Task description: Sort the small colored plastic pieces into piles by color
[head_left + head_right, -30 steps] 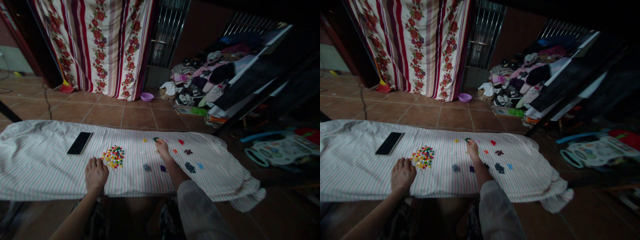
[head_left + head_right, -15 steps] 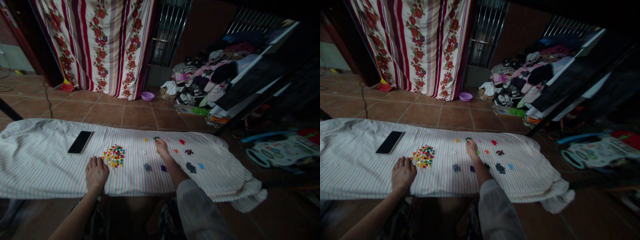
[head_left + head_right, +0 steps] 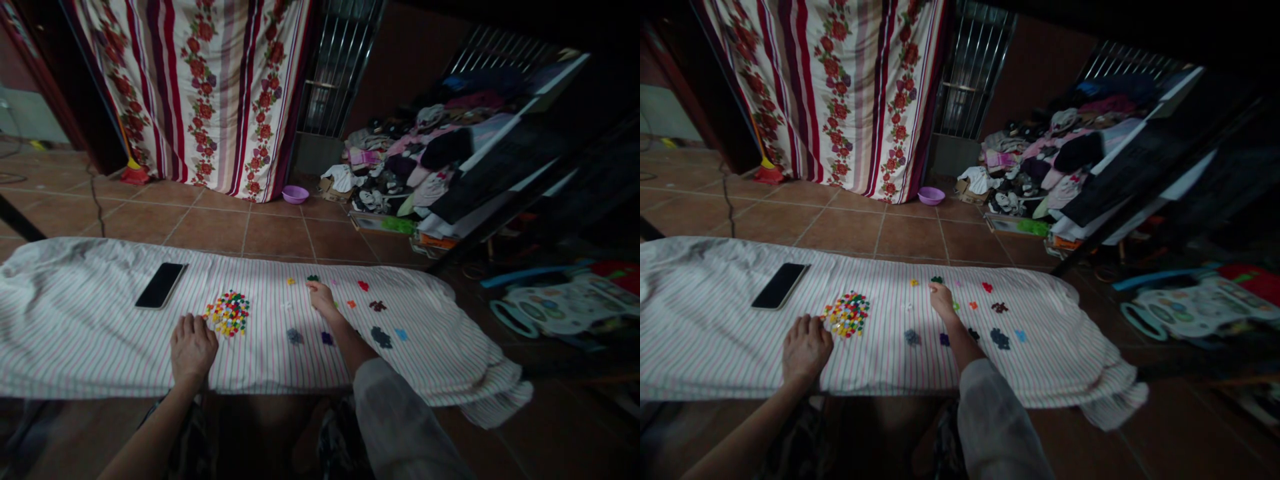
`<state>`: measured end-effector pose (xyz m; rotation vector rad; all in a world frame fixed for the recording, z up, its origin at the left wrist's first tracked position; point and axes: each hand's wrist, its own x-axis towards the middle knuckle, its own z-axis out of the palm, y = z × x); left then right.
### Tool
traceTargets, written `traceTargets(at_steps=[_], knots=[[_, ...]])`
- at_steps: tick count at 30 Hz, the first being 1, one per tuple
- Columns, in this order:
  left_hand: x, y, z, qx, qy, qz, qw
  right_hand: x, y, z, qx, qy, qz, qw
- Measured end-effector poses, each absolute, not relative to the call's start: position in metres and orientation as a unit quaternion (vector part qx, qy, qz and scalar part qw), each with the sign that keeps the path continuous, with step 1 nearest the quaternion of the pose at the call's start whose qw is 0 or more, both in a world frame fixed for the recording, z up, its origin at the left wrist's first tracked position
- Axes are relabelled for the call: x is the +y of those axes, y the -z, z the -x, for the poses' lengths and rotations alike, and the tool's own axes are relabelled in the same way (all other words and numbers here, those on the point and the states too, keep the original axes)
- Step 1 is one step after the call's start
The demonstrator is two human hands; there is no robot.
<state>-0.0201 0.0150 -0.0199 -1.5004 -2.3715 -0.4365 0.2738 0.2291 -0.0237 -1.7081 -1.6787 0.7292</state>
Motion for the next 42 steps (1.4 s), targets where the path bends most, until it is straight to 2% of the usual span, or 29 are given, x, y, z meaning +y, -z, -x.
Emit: traceTargets(at_steps=[9,12,16,23,31,42], knots=[[0.016,0.024,0.022,-0.826,0.161,0.519,0.152,0.210,0.015,-0.231,-0.691,-0.298,0.579,0.313],[0.016,0.026,0.022,-0.825,0.164,0.518,0.158,0.193,0.015,-0.198,-0.736,-0.327,0.522,0.280],[0.016,0.026,0.022,-0.822,0.167,0.518,0.166,0.173,0.017,-0.155,-0.805,-0.293,0.461,0.230],[0.016,0.026,0.022,-0.823,0.171,0.517,0.163,0.150,0.020,-0.116,-0.819,-0.223,0.505,0.155],[0.016,0.025,0.021,-0.826,0.173,0.515,0.152,0.146,0.017,-0.118,-0.808,-0.209,0.523,0.174],[0.014,0.020,0.020,-0.823,0.175,0.521,0.141,0.147,0.030,-0.123,-0.774,-0.246,0.523,0.261]])
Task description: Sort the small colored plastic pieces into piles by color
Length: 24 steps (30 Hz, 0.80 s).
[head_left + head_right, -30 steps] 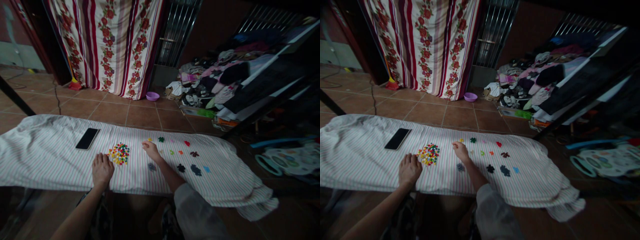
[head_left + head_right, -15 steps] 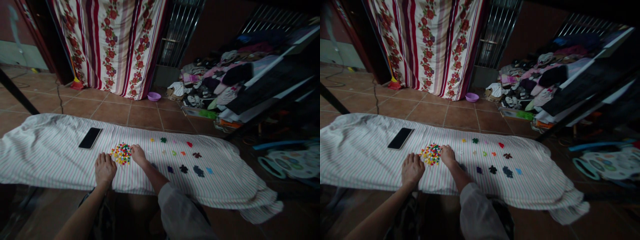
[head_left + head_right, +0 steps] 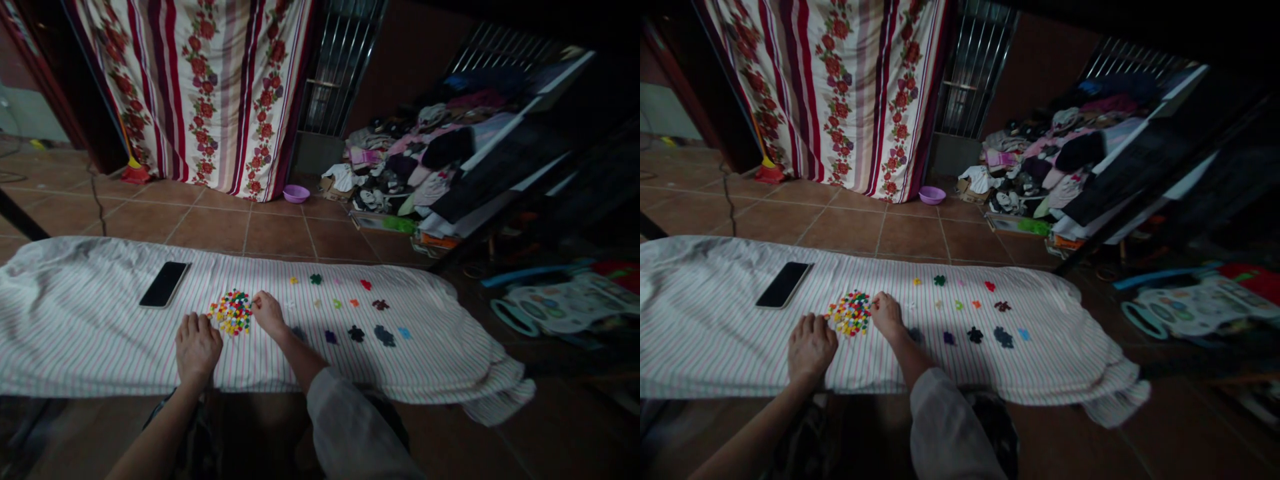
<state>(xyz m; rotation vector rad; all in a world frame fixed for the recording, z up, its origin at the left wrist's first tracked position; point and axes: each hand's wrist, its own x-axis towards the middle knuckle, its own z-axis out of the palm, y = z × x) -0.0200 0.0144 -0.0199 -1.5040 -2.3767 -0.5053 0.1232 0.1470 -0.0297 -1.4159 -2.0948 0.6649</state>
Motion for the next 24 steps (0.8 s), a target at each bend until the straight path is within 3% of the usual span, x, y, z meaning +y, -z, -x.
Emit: traceTargets(at_steps=[10,18,24], knots=[[0.015,0.025,0.020,-0.821,0.176,0.519,0.159,0.174,0.023,-0.163,-0.682,-0.354,0.539,0.344],[0.016,0.024,0.021,-0.821,0.184,0.523,0.137,0.231,0.011,-0.253,-0.608,-0.238,0.649,0.390],[0.016,0.025,0.021,-0.823,0.160,0.524,0.149,0.259,0.004,-0.293,-0.579,-0.183,0.717,0.344]])
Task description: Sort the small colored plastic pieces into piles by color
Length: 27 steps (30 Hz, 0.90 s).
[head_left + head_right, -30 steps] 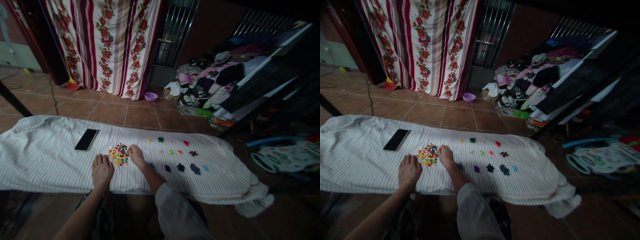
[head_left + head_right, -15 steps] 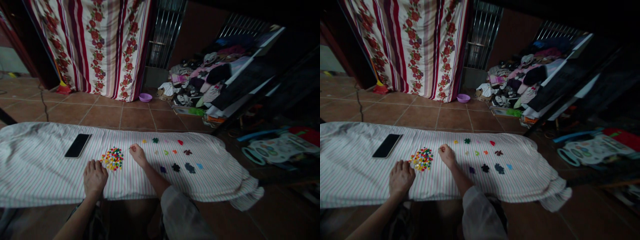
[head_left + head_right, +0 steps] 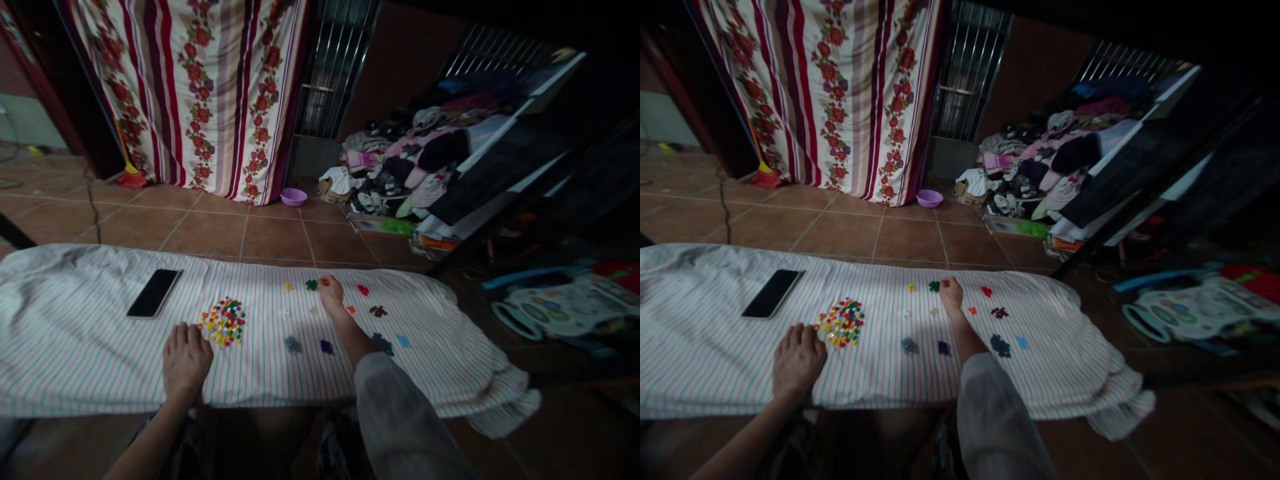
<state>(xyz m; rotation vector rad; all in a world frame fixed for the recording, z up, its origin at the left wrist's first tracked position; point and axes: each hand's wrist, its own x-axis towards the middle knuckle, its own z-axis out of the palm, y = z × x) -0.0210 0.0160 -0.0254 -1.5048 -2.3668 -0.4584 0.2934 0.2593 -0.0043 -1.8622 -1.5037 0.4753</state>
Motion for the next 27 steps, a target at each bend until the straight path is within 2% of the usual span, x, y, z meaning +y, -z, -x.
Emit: traceTargets(at_steps=[13,27], knots=[[0.016,0.026,0.021,-0.823,0.148,0.524,0.160,0.281,0.029,-0.299,-0.594,-0.207,0.714,0.307],[0.017,0.026,0.021,-0.826,0.166,0.518,0.147,0.275,0.042,-0.303,-0.602,-0.261,0.669,0.350]])
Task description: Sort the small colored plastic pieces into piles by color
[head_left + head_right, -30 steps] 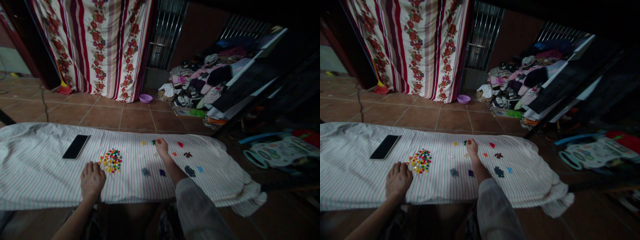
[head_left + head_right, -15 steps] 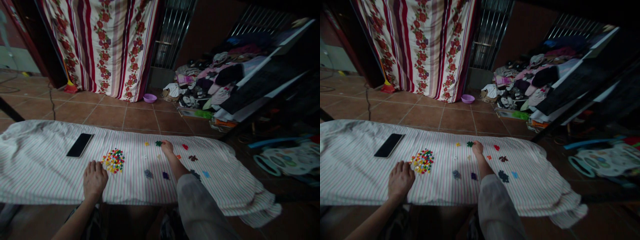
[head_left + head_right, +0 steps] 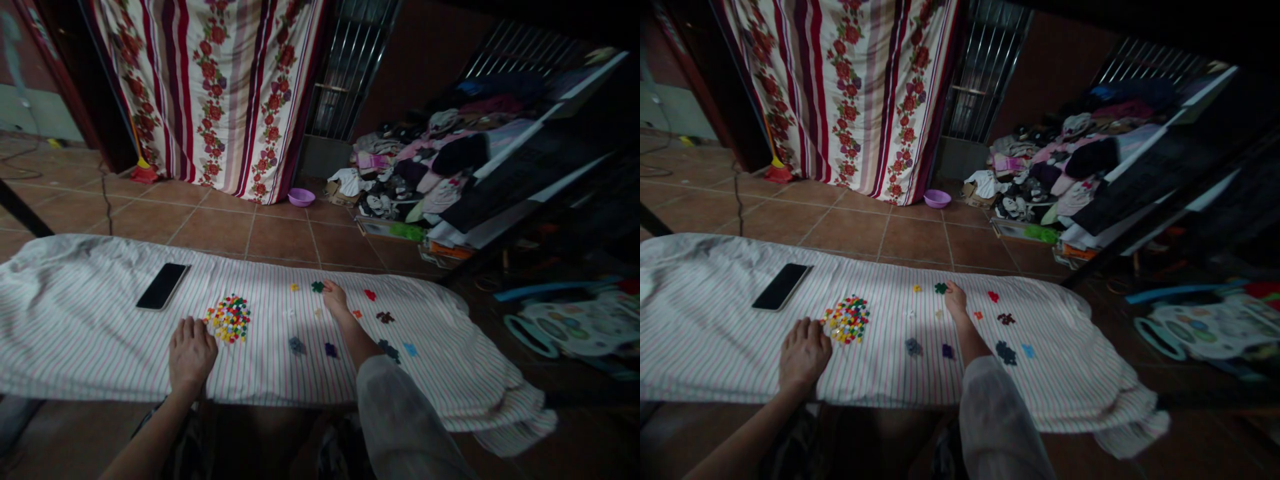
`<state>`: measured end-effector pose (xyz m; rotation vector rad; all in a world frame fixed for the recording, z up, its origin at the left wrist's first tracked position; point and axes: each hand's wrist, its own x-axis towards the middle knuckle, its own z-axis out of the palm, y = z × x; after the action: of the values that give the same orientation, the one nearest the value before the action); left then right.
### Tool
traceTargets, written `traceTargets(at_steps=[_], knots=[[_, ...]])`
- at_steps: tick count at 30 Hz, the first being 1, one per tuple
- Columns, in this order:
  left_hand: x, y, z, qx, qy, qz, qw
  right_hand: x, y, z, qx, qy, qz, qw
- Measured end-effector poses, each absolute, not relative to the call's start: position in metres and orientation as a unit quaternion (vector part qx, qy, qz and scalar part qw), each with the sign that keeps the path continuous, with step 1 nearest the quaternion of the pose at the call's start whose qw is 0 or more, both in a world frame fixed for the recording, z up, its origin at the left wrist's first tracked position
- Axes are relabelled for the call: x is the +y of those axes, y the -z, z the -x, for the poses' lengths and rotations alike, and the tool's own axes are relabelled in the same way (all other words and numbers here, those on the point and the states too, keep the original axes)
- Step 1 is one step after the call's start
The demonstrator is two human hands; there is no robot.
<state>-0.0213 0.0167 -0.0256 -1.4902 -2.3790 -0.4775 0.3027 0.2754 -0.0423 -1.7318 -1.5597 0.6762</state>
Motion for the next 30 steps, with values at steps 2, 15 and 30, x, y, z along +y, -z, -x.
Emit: traceTargets(at_steps=[2,15,30], knots=[[0.017,0.025,0.021,-0.827,0.167,0.516,0.147,0.274,0.045,-0.303,-0.597,-0.282,0.659,0.359],[0.016,0.024,0.021,-0.830,0.191,0.511,0.117,0.240,0.000,-0.265,-0.672,-0.165,0.648,0.320],[0.015,0.025,0.022,-0.829,0.193,0.511,0.118,0.087,0.023,-0.137,-0.873,-0.202,0.408,0.176]])
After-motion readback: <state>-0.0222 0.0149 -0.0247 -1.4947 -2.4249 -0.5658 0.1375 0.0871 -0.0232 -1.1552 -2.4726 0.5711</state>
